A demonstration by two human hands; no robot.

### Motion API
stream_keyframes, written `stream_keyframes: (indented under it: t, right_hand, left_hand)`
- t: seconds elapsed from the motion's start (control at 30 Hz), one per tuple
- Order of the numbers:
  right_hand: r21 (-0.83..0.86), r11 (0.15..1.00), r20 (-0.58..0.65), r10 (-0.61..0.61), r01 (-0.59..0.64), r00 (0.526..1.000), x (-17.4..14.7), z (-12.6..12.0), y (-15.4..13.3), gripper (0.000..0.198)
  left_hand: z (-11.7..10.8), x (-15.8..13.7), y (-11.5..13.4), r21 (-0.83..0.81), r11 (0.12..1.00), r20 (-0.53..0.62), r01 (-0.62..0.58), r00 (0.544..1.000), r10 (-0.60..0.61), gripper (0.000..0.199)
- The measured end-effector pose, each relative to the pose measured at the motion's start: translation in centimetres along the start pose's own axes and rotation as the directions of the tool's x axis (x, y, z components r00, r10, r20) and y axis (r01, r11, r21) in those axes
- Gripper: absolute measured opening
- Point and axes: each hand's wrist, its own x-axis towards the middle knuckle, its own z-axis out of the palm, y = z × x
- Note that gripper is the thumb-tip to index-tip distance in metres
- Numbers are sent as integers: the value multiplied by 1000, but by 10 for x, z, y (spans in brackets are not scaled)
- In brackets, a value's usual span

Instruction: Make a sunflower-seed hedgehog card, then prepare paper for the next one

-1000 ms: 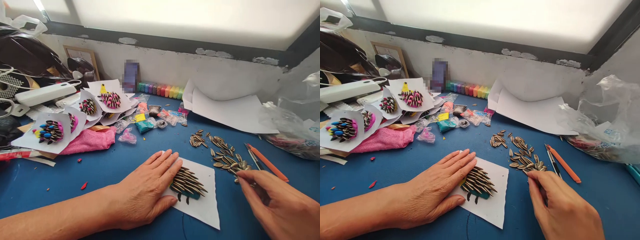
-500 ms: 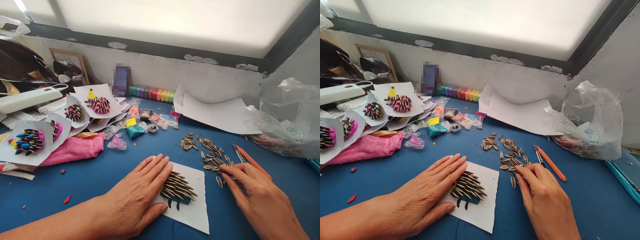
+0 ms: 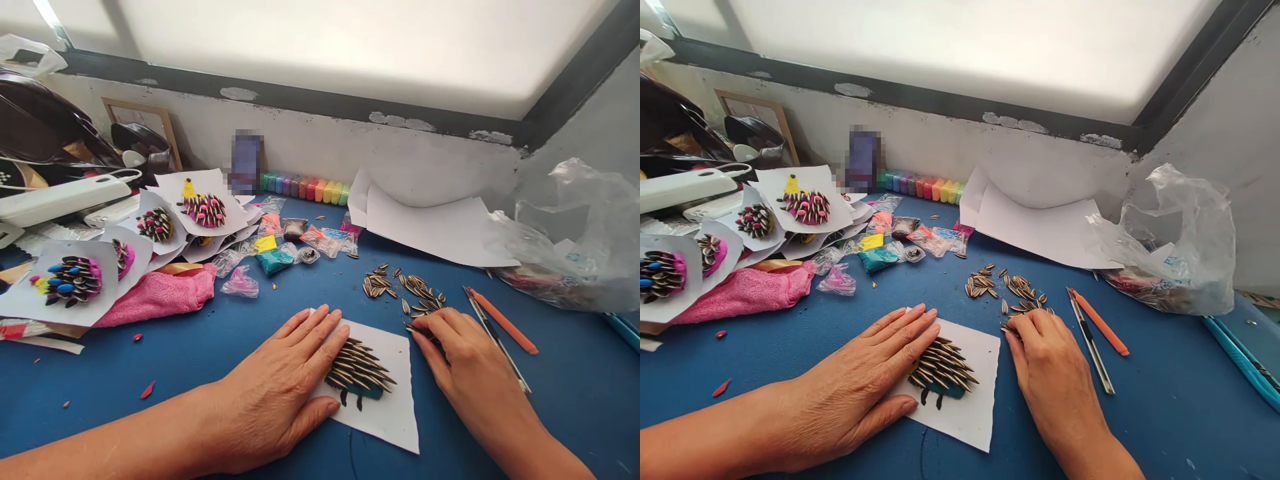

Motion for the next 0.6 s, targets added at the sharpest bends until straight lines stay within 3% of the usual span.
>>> stream_keyframes:
  t: [0.37, 0.6]
  right_hand:
    - [-11, 1000, 97, -12, 13, 995, 8, -14, 1, 25]
    - [-13, 999, 139, -27, 29, 990, 16, -11, -4, 18]
  left_hand:
    - [-2, 0, 1, -5, 1000, 10, 8, 1000, -8, 71]
    - [-2, 1, 1, 6, 1000, 16, 10, 1000, -10, 70]
